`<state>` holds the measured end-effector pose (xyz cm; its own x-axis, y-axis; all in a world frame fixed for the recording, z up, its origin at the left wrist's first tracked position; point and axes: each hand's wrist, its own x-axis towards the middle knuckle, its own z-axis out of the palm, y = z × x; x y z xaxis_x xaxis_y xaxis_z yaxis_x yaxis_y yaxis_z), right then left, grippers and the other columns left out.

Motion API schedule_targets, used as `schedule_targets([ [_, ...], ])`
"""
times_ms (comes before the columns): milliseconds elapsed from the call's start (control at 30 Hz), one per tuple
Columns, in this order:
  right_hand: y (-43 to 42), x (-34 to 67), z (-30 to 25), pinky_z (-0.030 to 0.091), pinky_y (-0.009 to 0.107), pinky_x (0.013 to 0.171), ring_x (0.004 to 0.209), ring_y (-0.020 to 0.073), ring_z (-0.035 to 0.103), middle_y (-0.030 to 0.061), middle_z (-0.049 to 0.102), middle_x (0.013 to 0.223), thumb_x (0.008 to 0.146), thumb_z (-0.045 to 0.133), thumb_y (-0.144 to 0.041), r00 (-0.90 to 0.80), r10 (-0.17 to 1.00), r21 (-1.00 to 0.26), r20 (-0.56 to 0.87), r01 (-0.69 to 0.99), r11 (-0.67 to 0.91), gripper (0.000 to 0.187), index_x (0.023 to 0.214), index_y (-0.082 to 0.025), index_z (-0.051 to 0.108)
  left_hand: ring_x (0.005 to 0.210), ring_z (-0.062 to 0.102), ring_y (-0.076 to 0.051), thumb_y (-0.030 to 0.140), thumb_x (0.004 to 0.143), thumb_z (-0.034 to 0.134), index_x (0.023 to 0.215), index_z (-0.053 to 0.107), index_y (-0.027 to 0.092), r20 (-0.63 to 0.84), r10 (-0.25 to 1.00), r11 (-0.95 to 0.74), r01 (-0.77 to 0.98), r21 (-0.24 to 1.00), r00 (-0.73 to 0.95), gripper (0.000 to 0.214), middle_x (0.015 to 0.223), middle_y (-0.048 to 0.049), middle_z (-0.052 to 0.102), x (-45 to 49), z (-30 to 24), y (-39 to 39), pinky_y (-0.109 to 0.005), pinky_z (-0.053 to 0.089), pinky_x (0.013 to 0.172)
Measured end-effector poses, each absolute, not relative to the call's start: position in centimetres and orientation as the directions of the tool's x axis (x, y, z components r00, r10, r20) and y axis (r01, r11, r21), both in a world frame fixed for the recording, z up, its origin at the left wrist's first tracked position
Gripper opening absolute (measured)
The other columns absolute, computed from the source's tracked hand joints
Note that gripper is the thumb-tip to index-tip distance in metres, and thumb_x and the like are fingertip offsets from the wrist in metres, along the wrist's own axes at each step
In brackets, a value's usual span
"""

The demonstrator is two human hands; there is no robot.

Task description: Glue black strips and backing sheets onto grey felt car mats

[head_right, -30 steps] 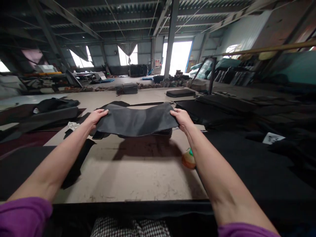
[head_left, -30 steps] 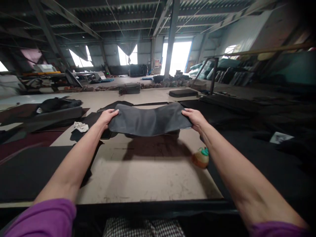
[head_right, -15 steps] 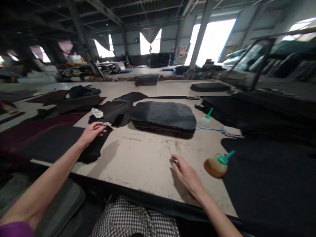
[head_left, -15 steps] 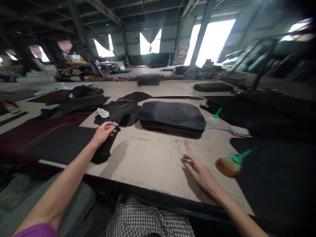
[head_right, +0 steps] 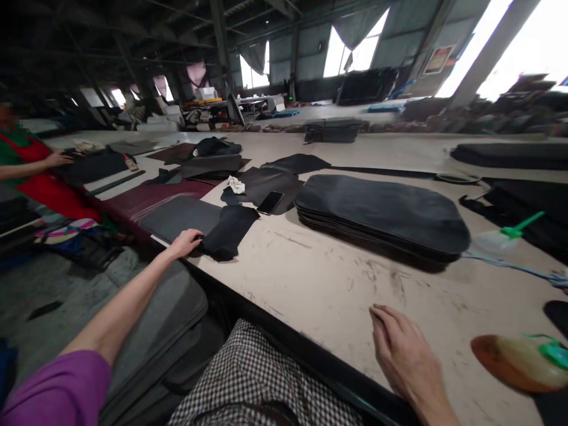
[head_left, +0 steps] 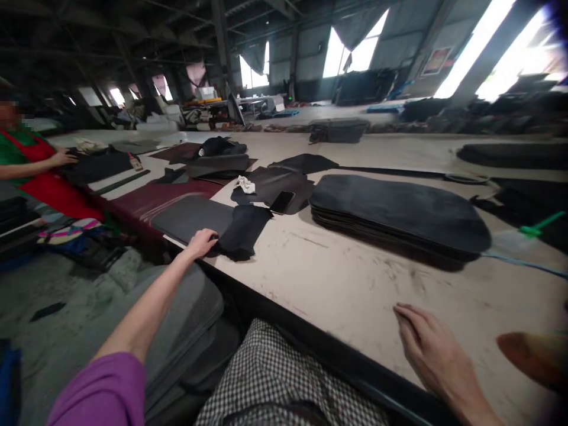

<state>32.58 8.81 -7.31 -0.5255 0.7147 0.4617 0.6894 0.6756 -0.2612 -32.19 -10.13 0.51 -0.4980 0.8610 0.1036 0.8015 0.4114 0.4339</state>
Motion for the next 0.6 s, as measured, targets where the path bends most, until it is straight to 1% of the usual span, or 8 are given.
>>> schedule_targets([
  [100, 9.0, 32.7, -7.5, 0.047, 0.046, 0.102, 0.111, 0.0306, 0.063, 0.0110, 0.065, 0.125, 0.096, 0.040, -0.047, -0.535, 0.715, -0.257, 0.450, 0.689, 0.678, 0.040, 0.120, -0.024, 0.062, 0.131, 0.054, -0.028, 0.032, 0.085, 0.060, 0.116, 0.071, 0.023, 0.092, 0.898, 0.355, 0.835, 0.421, -0.429, 0.034, 0.135, -0.0106, 0.065, -32.1, 0.0, -9.9, -0.043, 0.037, 0.117],
  [200, 9.1, 32.7, -7.4, 0.047, 0.047, 0.103, 0.111, 0.0312, 0.063, 0.0112, 0.066, 0.124, 0.095, 0.040, -0.047, -0.549, 0.703, -0.253, 0.451, 0.677, 0.691, 0.039, 0.119, -0.024, 0.062, 0.134, 0.054, -0.027, 0.031, 0.081, 0.063, 0.122, 0.070, 0.021, 0.068, 0.932, 0.297, 0.856, 0.423, -0.356, 0.042, 0.143, -0.0109, 0.061, -32.6, 0.2, -10.6, -0.041, 0.036, 0.118],
  [267, 9.2, 32.7, -7.3, 0.049, 0.048, 0.101, 0.109, 0.0322, 0.064, 0.0112, 0.066, 0.122, 0.095, 0.040, -0.048, -0.552, 0.703, -0.254, 0.449, 0.675, 0.693, 0.038, 0.118, -0.025, 0.061, 0.135, 0.054, -0.028, 0.032, 0.079, 0.066, 0.125, 0.069, 0.020, 0.062, 0.939, 0.282, 0.862, 0.421, -0.337, 0.048, 0.146, -0.0118, 0.058, -32.9, 0.3, -11.4, -0.041, 0.036, 0.118],
  [333, 9.3, 32.7, -7.2, 0.049, 0.050, 0.100, 0.108, 0.0334, 0.065, 0.0111, 0.067, 0.121, 0.095, 0.039, -0.050, -0.547, 0.706, -0.269, 0.449, 0.671, 0.691, 0.038, 0.116, -0.027, 0.061, 0.136, 0.053, -0.030, 0.035, 0.079, 0.067, 0.127, 0.068, 0.018, 0.069, 0.938, 0.284, 0.864, 0.415, -0.341, 0.051, 0.147, -0.0133, 0.057, -33.1, 0.2, -12.2, -0.042, 0.036, 0.119],
  [467, 9.4, 32.7, -7.1, 0.049, 0.051, 0.100, 0.108, 0.0348, 0.065, 0.0112, 0.067, 0.120, 0.093, 0.041, -0.052, -0.547, 0.710, -0.296, 0.443, 0.658, 0.692, 0.038, 0.115, -0.029, 0.061, 0.137, 0.052, -0.031, 0.040, 0.083, 0.064, 0.127, 0.068, 0.016, 0.081, 0.933, 0.290, 0.866, 0.406, -0.350, 0.051, 0.148, -0.0151, 0.057, -33.4, -0.1, -12.9, -0.042, 0.035, 0.119],
  [600, 9.3, 32.6, -6.9, 0.050, 0.050, 0.098, 0.106, 0.0339, 0.066, 0.0103, 0.067, 0.120, 0.093, 0.040, -0.052, -0.530, 0.721, -0.294, 0.447, 0.674, 0.678, 0.038, 0.114, -0.029, 0.062, 0.135, 0.055, -0.027, 0.047, 0.089, 0.059, 0.127, 0.068, 0.021, 0.077, 0.938, 0.280, 0.868, 0.410, -0.339, 0.047, 0.143, -0.0101, 0.062, -33.7, 0.3, -13.1, -0.037, 0.038, 0.117],
])
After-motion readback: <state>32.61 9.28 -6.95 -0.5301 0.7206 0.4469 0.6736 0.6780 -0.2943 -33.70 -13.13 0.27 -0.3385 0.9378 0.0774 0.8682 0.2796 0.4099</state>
